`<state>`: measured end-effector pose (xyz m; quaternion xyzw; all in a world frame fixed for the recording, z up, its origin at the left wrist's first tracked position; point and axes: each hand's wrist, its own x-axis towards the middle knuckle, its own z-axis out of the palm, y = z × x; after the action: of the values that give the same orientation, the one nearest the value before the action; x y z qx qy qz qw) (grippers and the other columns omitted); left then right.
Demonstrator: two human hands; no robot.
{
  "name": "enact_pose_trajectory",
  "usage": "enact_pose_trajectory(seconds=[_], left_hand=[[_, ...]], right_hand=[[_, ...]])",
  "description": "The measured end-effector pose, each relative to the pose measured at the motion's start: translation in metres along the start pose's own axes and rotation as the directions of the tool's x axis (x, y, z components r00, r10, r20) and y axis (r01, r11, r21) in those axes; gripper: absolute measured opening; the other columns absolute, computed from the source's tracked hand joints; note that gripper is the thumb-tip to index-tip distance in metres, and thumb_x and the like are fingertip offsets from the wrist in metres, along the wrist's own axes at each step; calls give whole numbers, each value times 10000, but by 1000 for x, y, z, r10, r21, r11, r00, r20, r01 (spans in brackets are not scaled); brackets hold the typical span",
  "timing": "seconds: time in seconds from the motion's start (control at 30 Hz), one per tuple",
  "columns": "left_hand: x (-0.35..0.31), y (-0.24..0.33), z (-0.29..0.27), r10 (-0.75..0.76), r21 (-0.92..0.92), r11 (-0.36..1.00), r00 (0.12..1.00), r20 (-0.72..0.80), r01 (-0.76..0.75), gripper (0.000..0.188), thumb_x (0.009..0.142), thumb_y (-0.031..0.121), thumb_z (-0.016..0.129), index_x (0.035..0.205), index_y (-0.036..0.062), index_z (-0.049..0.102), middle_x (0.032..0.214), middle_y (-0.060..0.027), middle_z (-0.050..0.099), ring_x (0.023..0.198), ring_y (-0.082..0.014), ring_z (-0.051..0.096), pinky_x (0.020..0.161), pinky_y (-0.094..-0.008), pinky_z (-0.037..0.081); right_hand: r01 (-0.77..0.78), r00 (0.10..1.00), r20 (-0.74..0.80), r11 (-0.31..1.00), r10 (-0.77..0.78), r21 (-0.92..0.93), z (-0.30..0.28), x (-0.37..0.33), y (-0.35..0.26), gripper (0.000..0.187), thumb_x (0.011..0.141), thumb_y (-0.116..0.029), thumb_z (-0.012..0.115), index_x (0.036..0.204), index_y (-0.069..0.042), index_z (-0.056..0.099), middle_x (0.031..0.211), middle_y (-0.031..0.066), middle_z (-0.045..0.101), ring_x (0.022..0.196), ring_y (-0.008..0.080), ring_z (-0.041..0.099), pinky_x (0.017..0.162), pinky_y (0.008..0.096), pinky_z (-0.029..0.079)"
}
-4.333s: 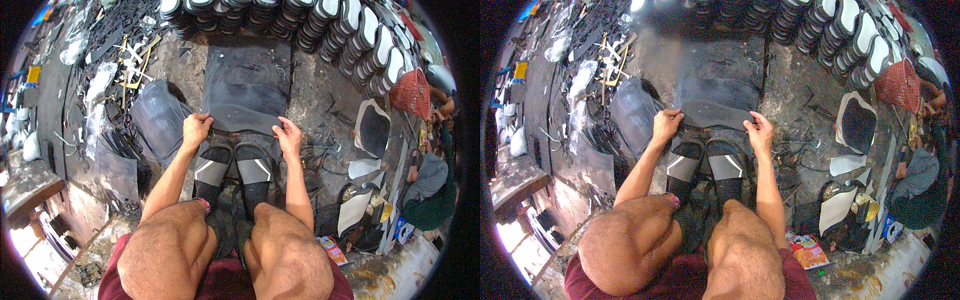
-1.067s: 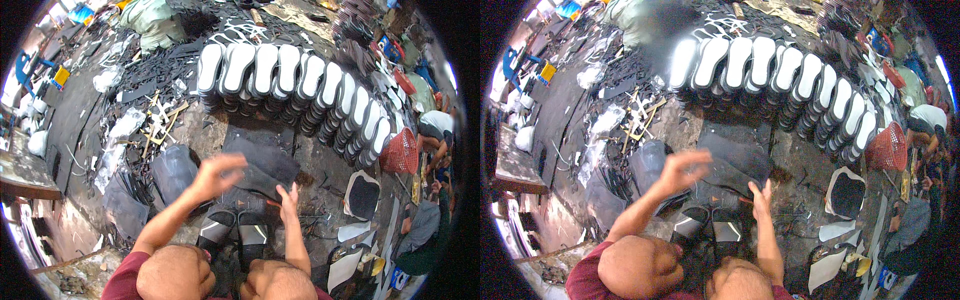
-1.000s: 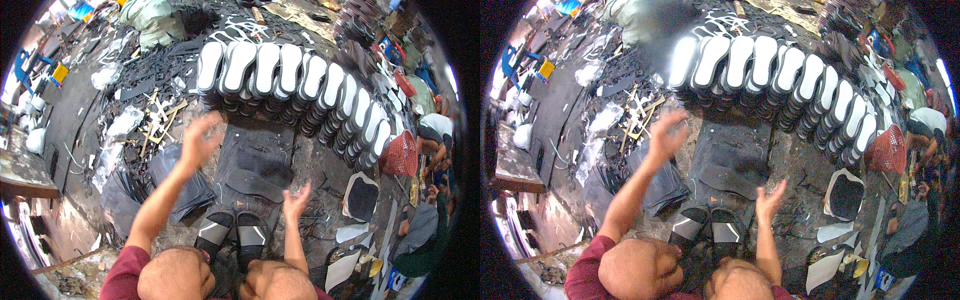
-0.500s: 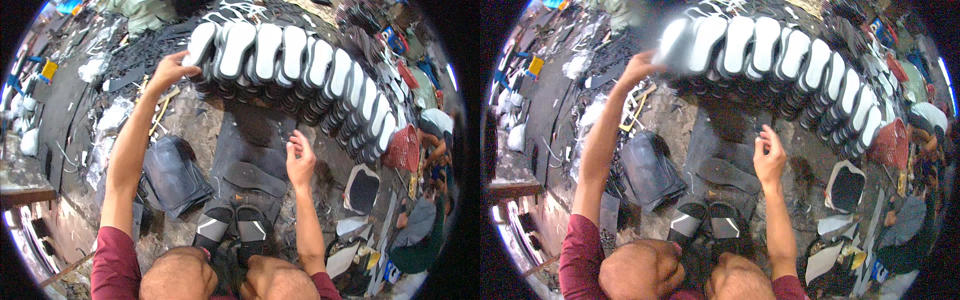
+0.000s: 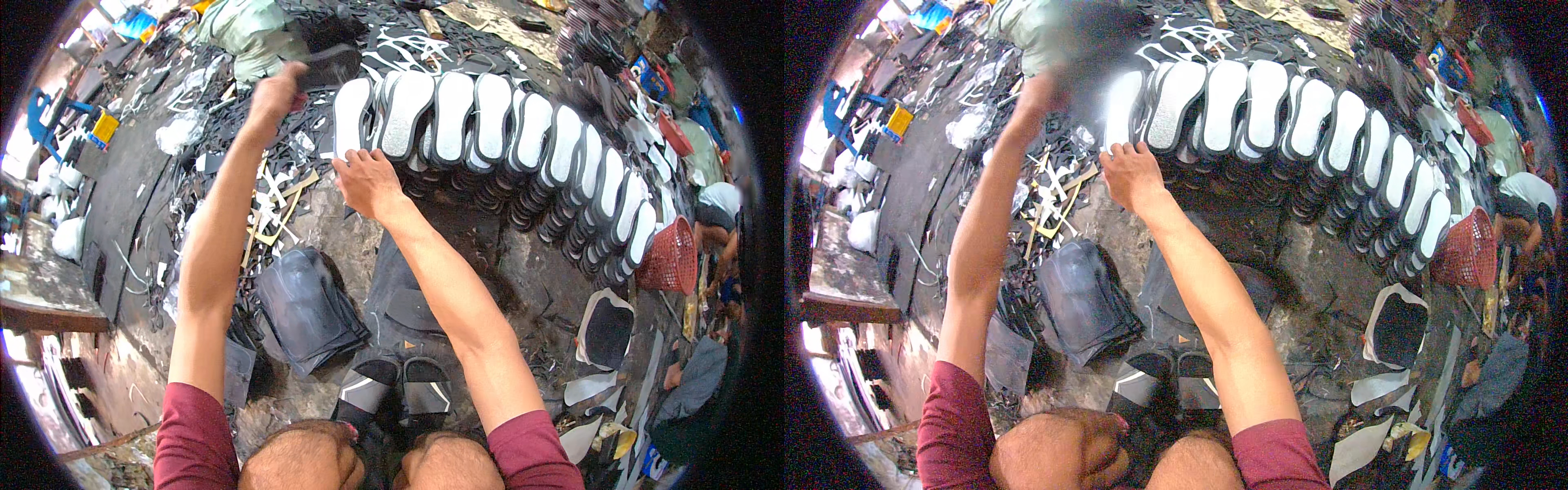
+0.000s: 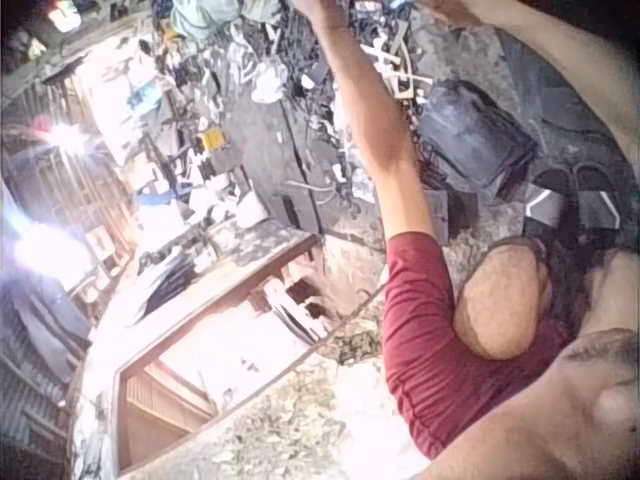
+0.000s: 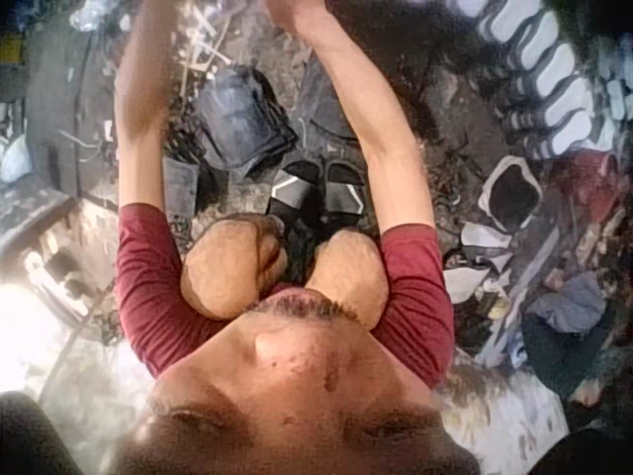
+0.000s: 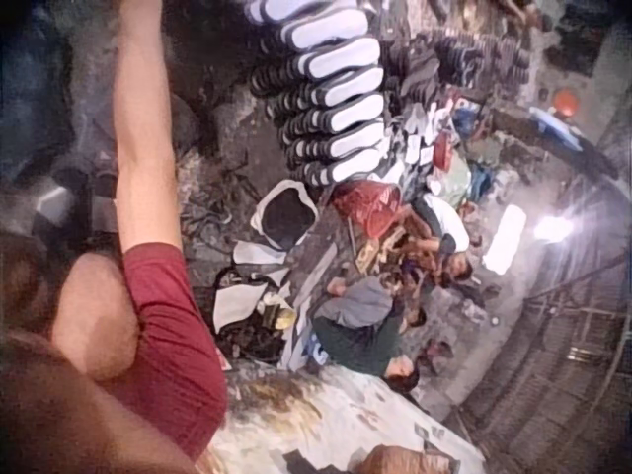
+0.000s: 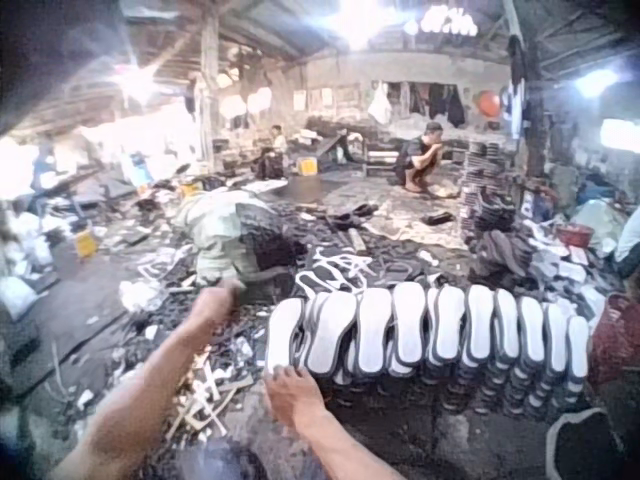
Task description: The person sits on the floor and repeatedly rubs a black rubber sheet with a small tool, then folds and stacks it with other sheets. The person also handles a yellow container and stacks finished white-and-black shoe-like items nearby.
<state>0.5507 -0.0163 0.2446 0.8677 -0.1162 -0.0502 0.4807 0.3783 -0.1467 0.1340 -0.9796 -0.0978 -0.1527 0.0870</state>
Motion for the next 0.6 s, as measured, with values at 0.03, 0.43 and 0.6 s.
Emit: enact_pose_trajectory(seconds=[0.03,0.43,0.6], left_hand=[[3,0,-15,-9,-418,909,999,-36,-7,519,926,490,555,999,-5,689,866,-164,706,797,-251,681,775,-376,563],[-231,-78,101,57,-518,505,572,819,691,703,935,575,544,1388,37,529,1230,-179,673,1027,-332,663,884,-467,517],[-285,-175,212,22,496,840,927,374,-221,1007,885,559,669,1572,-39,238,1562,-325,343,1491,-451,287,1182,-595,268]], right_hand=[[2,997,-77,999,1,33,3,3,-4,261,940,-218,615,1156,-86,677,1253,137,634,1104,293,661,944,445,511],[-158,518,-168,287,839,945,-151,-199,35,435,891,-99,735,1301,14,642,1230,133,694,1120,186,628,1008,321,466],[-377,80,-533,521,842,766,-175,-304,41,417,960,-61,672,1356,31,581,1418,148,574,1273,245,542,1123,375,389]])
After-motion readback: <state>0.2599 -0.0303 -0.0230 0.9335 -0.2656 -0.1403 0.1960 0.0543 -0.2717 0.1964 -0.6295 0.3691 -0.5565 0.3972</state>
